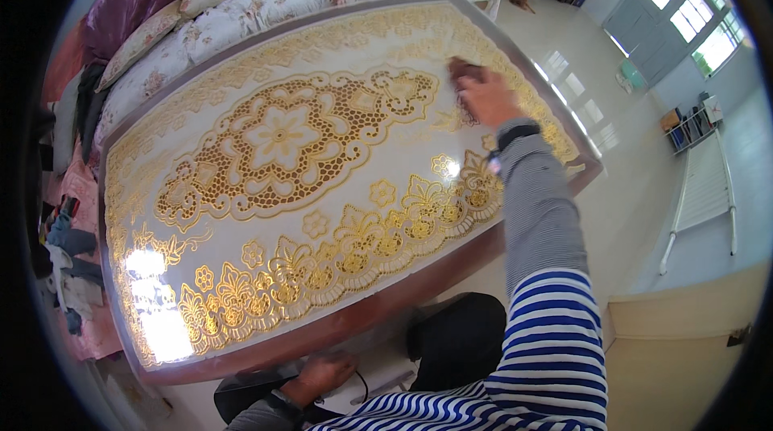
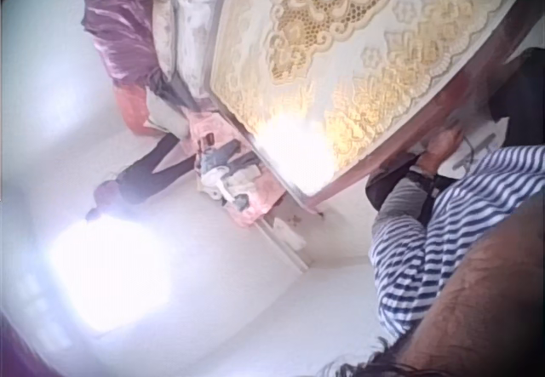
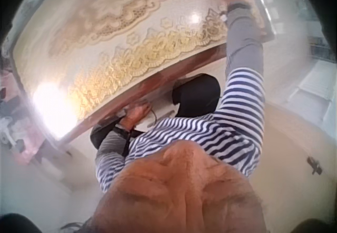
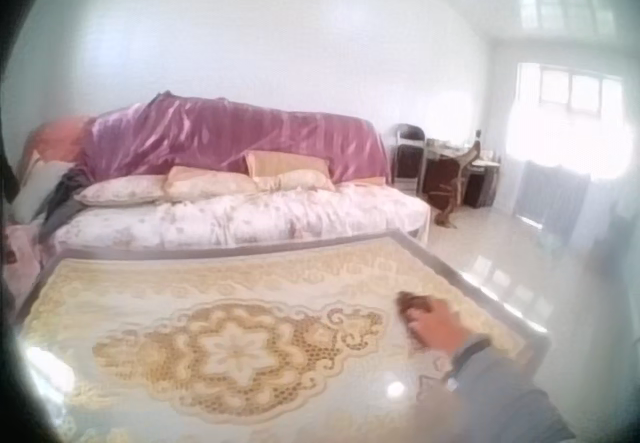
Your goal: The person kneels on the floor and wipes the surface of a glass-topped table with a brown cloth. They move the cloth across the table in circular and back-and-forth motions, covering the entire surface area.
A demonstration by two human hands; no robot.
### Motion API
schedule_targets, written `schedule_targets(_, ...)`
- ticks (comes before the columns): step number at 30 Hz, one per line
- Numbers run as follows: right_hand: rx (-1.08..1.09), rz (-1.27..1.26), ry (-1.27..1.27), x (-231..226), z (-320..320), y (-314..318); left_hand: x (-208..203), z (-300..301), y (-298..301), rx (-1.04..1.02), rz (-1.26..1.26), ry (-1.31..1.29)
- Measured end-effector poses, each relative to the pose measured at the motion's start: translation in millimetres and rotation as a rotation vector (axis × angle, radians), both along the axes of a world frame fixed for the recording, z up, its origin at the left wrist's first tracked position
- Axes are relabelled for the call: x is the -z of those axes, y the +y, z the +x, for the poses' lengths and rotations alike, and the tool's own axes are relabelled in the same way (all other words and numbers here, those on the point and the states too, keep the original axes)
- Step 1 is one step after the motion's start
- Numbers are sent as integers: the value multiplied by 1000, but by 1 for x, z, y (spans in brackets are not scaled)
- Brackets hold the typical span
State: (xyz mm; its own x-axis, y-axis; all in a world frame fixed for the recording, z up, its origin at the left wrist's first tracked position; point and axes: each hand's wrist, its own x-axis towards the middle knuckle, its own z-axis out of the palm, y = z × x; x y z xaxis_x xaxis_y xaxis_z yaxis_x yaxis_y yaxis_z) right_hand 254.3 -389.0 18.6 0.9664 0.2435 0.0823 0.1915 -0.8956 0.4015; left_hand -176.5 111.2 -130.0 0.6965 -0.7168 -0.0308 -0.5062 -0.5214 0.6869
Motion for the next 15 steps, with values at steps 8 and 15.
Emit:
schedule_targets(8,687,201,48,-10,-21,-127,29,-19,10,-108,242,224)
schedule_targets(15,388,84,23,11,16,-57,10,-10,-3,79,343,434)
